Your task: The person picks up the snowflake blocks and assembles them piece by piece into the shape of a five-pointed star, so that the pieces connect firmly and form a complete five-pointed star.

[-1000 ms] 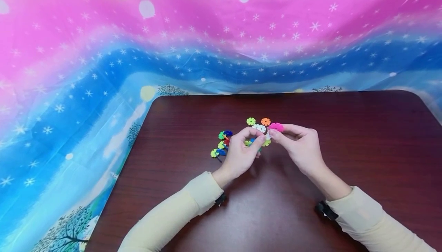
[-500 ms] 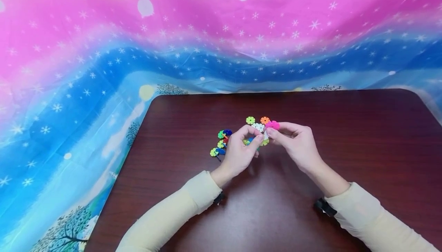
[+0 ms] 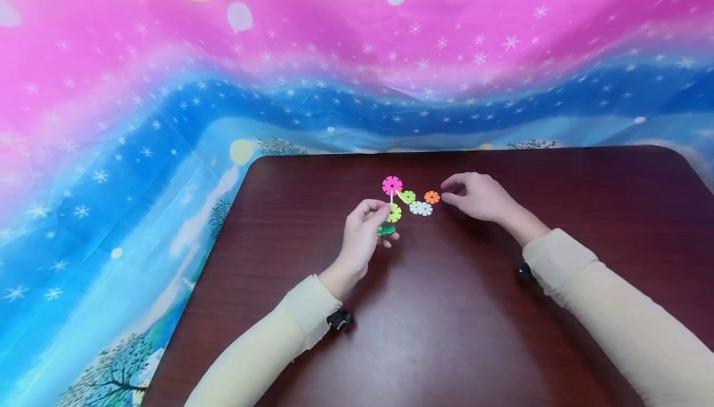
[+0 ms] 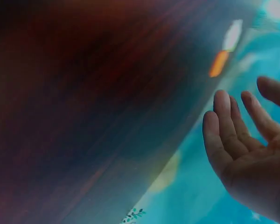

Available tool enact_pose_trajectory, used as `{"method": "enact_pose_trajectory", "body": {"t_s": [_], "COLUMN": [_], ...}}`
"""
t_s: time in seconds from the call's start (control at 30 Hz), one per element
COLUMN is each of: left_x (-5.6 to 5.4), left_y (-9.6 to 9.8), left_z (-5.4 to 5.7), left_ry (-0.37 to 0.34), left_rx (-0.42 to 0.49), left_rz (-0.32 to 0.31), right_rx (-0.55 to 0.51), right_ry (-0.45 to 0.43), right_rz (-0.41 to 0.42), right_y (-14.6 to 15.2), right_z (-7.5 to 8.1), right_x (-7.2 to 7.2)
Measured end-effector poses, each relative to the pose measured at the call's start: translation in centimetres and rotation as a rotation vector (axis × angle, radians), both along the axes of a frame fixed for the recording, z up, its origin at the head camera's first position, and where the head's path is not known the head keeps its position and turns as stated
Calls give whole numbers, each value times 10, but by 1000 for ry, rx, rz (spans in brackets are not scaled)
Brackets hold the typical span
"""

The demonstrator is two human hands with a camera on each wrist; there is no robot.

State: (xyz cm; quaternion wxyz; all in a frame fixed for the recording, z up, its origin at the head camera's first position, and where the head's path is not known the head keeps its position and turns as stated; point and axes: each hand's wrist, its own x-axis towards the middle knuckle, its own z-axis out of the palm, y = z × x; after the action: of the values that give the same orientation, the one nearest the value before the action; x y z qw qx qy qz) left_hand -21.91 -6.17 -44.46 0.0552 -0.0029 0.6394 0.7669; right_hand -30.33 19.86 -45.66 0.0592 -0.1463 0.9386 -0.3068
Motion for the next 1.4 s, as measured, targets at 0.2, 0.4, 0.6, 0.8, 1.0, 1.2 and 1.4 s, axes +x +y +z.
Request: {"method": "enact_pose_trajectory", "body": {"t_s": [0.2, 0.4, 0.6, 0.8, 1.0, 1.2, 1.4], "left_x": [-1, -2, -4, -4, -1, 3, 7], "left_y": [-2, 1, 3, 4, 5, 11, 19], "left_z": [-4, -6, -6, -3, -1, -1, -2], "left_ry": [-27, -34, -26, -17, -9, 18, 33], "left_rx": [32, 40, 27, 11, -4, -16, -12], "left_rz": [-18, -37, -63, -86, -86, -100, -141], "right_rx": [267, 307, 70, -258, -590, -750, -786], "right_ry": [75, 29, -56, -62, -122, -141, -113], "right_rz": [153, 154, 83, 6, -45, -77, -132], "right_y": [-4, -5, 0, -3, -18, -29, -32], "right_z": [-10, -13, -15, -2, 19, 31, 27], "right_x": [-19, -27, -26, 7, 50, 80, 90]}}
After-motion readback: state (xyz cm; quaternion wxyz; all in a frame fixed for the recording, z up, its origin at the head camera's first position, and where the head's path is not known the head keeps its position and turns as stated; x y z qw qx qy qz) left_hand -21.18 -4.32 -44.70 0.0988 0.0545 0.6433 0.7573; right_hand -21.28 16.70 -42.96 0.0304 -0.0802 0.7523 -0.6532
